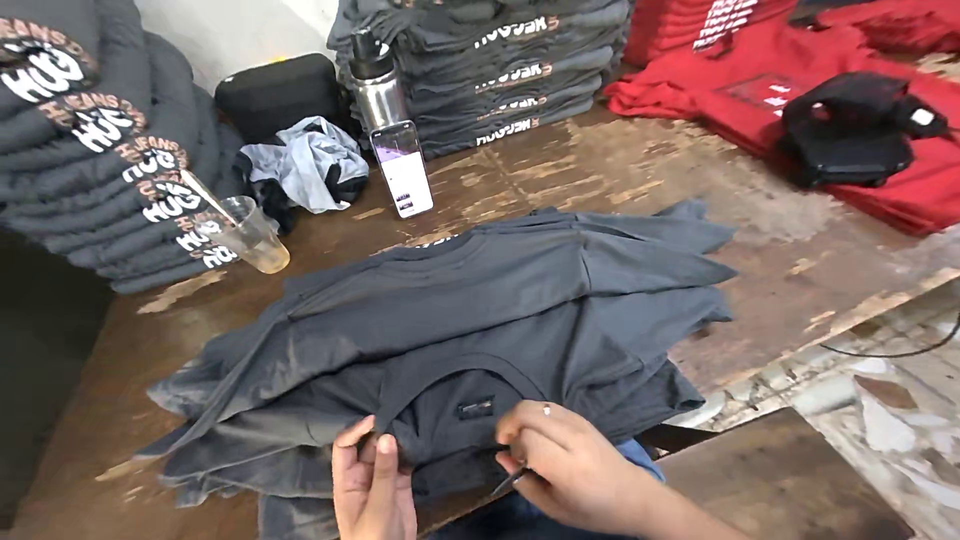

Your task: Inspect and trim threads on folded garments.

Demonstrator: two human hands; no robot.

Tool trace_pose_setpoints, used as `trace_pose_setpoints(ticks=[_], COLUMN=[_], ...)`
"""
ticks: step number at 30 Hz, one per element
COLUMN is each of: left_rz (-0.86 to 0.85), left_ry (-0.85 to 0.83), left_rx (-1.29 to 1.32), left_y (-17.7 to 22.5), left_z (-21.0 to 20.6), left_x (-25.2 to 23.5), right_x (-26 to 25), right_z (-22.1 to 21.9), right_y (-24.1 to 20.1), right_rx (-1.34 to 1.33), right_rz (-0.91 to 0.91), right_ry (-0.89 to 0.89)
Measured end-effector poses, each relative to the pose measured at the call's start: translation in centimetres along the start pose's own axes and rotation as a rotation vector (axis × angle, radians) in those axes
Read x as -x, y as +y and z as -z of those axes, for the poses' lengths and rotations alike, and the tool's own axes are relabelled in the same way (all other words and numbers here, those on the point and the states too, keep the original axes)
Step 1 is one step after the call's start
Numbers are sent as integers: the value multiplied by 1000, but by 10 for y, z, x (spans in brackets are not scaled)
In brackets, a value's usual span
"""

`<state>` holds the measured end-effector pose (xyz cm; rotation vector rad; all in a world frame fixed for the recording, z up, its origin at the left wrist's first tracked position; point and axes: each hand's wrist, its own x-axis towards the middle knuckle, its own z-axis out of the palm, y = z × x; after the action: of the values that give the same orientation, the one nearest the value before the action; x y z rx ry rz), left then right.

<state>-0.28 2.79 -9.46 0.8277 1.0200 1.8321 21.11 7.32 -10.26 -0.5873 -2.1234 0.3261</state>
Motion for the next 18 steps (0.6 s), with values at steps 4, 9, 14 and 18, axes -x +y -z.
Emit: trace_pose_setpoints(ticks=[4, 9, 14, 18], left_rz=[-33, -91, -139, -234], left_ry=[-60, -205, -271, -227], left_rx=[-107, -115, -160, -318], left_y=[-1, -3, -6, -13], left_z=[3, 13, 13, 10], left_x=[10, 18, 25, 24], right_x=[-31, -44, -41, -37], right_z=[-30, -44, -48, -49], right_y=[-8, -8, -8, -11], right_rx=[-152, -132, -135, -182], right_rz=[133, 259, 314, 264], right_ry=[-30, -62, -32, 15])
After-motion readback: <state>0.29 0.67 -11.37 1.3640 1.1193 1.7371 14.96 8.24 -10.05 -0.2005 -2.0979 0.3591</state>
